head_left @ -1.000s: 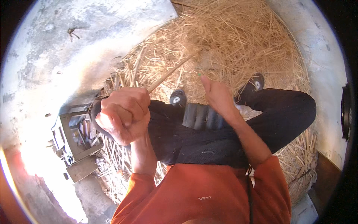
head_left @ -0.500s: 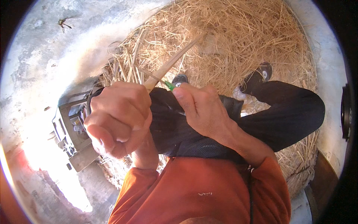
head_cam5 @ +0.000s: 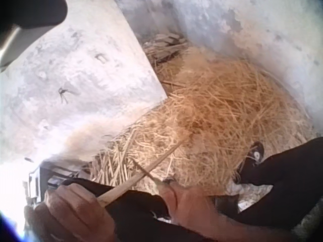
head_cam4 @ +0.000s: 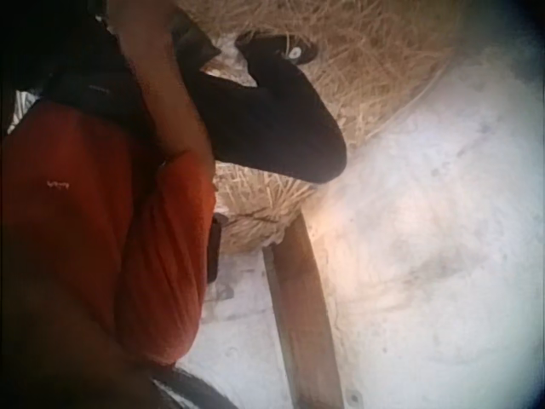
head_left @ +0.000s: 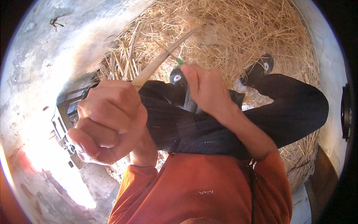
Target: The person whittles a thin bamboo stick with a small knife, shaving off narrow strips from the outer surface while holding the stick in one hand and manipulating the knife with the other.
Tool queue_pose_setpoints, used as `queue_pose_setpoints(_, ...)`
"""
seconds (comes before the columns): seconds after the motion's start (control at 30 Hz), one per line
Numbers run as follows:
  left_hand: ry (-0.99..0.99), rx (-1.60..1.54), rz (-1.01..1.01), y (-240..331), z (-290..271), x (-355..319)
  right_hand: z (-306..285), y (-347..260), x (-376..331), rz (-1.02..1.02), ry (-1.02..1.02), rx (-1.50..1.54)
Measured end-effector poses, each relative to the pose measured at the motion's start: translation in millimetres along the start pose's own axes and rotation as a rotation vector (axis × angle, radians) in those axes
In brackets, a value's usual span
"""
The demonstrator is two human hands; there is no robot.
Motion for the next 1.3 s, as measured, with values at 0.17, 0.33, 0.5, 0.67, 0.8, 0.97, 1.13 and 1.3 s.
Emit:
queue_pose_setpoints(0.17, -0.030, -0.008, -0.019, -1.1, 0.7, -0.7, -0.5, 0.3, 1.4, -0.046, 0.014, -0.015)
queue_pose_setpoints(0.33, 0.015, -0.042, -0.005, -1.4, -8.4, 2.2, 2.6, 8.6, 10.5, 0.014, -0.033, -0.070)
queue_pose_setpoints(0.5, 0.044, -0.027, -0.032, 2.2, -1.4, -0.2, -0.1, 25.3, 18.3, 0.100, -0.010, -0.105)
queue_pose_setpoints(0.67, -0.021, -0.061, -0.038, 0.1, 2.9, 0.3, -0.2, 21.1, 13.9, 0.118, -0.059, -0.142)
queue_pose_setpoints(0.8, -0.009, -0.049, -0.029, -0.3, -7.0, 1.3, 0.0, 40.7, 27.3, 0.069, -0.008, -0.157)
queue_pose_setpoints(0.97, 0.015, -0.036, -0.001, -1.7, 0.5, 2.1, 7.7, 39.1, 26.2, 0.072, 0.006, -0.084)
queue_pose_setpoints(1.13, 0.070, -0.010, 0.002, -0.5, -4.8, 0.7, 2.5, 87.6, 60.4, 0.210, 0.014, -0.238)
queue_pose_setpoints(1.3, 0.168, 0.020, -0.072, -2.5, -11.2, 2.3, 16.6, 71.7, 46.8, 0.044, 0.111, -0.020)
Point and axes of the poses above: each hand's wrist, its own x-axis towards the middle knuckle, its own z-axis out of the palm, y = z × x, the point moved 6 cm from there along x, towards the middle knuckle, and after that the axes turned 5 degrees about z, right-handed, at the moved point
